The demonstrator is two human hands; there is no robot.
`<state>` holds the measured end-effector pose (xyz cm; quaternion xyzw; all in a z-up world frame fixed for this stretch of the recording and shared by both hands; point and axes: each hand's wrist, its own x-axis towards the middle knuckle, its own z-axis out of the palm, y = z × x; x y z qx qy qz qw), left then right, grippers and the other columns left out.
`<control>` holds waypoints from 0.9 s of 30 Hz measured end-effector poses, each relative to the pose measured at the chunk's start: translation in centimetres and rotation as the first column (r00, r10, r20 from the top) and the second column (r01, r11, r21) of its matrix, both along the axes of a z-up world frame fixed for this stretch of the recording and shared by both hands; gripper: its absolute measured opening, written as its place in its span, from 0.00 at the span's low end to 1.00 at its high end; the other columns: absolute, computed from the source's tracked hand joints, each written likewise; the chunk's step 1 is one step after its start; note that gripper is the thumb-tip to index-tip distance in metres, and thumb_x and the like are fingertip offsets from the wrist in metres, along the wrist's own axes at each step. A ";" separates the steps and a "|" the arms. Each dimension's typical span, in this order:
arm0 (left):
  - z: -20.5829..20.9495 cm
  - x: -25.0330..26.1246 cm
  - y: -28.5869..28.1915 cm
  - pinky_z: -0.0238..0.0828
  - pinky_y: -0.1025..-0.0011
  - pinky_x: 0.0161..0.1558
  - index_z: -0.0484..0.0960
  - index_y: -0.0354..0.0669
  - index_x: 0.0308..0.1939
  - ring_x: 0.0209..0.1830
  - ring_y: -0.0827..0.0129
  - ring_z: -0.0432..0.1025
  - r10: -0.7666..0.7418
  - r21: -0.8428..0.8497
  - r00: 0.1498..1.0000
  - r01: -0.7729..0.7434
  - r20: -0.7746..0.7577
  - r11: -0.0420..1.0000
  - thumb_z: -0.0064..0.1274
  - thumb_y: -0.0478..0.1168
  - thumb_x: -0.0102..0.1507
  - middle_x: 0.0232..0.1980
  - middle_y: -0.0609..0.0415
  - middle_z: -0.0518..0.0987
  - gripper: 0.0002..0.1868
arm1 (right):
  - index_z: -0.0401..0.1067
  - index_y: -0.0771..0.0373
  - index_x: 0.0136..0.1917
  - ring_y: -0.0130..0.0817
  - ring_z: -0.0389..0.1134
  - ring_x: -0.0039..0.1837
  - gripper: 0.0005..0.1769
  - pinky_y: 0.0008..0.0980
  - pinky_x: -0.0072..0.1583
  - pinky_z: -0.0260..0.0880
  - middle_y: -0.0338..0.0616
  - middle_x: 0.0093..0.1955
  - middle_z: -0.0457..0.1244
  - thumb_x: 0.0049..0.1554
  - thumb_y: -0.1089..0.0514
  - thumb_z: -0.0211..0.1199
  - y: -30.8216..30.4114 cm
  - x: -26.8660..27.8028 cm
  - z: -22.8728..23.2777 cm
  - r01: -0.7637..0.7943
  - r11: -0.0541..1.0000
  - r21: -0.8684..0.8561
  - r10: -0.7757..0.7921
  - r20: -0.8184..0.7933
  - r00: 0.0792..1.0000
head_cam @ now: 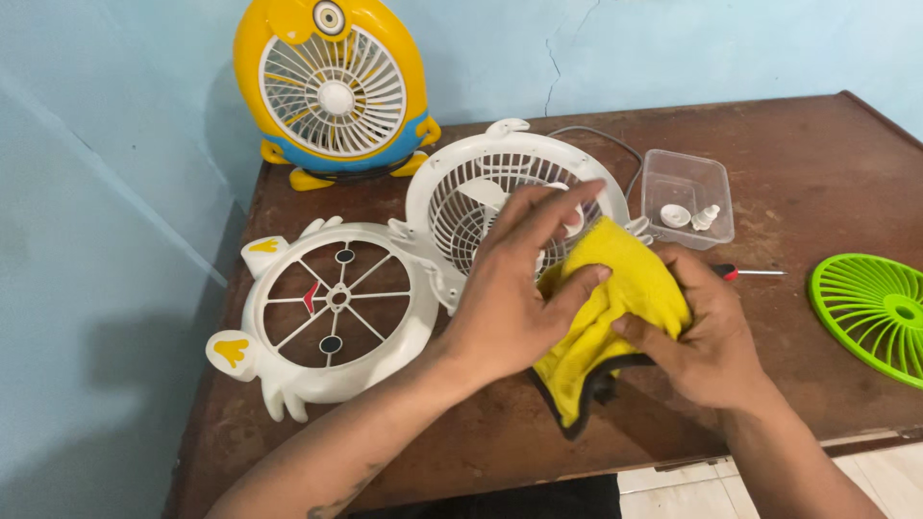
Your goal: The person assembles a white electric fan by inserting and tightening the fan blades into the motor housing using a screwdriver, then wipes the blades with a yellow cloth. The fan cage and front cover remain disassembled on the table.
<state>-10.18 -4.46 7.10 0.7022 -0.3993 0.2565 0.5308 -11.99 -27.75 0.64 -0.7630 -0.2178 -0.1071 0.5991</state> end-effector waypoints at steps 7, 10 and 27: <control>-0.2 2.1 0.2 0.75 0.62 0.50 0.77 0.39 0.52 0.49 0.54 0.79 0.143 0.070 0.986 -0.137 -0.084 0.988 0.57 0.37 0.64 0.50 0.46 0.81 0.13 | 0.68 0.63 0.59 0.26 0.71 0.51 0.15 0.26 0.53 0.72 0.41 0.50 0.68 0.58 0.68 0.55 3.2 3.1 4.1 -0.105 0.880 0.462 0.231 -0.225 0.947; -1.0 5.5 1.1 0.75 0.60 0.54 0.76 0.40 0.58 0.55 0.52 0.79 0.062 0.174 0.986 -0.035 -0.153 0.984 0.54 0.44 0.69 0.52 0.45 0.83 0.17 | 0.67 0.65 0.59 0.26 0.67 0.49 0.17 0.26 0.50 0.69 0.43 0.47 0.66 0.58 0.68 0.68 4.7 4.8 5.8 0.119 0.980 -0.157 -0.099 0.129 0.987; -5.6 11.7 5.4 0.64 0.56 0.65 0.71 0.43 0.68 0.69 0.47 0.66 0.146 0.650 0.985 -0.054 -0.089 0.758 0.65 0.48 0.51 0.68 0.39 0.72 0.42 | 0.83 0.52 0.44 0.43 0.67 0.54 0.17 0.44 0.56 0.66 0.38 0.46 0.69 0.37 0.59 0.71 4.0 12.5 4.5 0.163 0.587 -0.793 0.330 0.419 0.846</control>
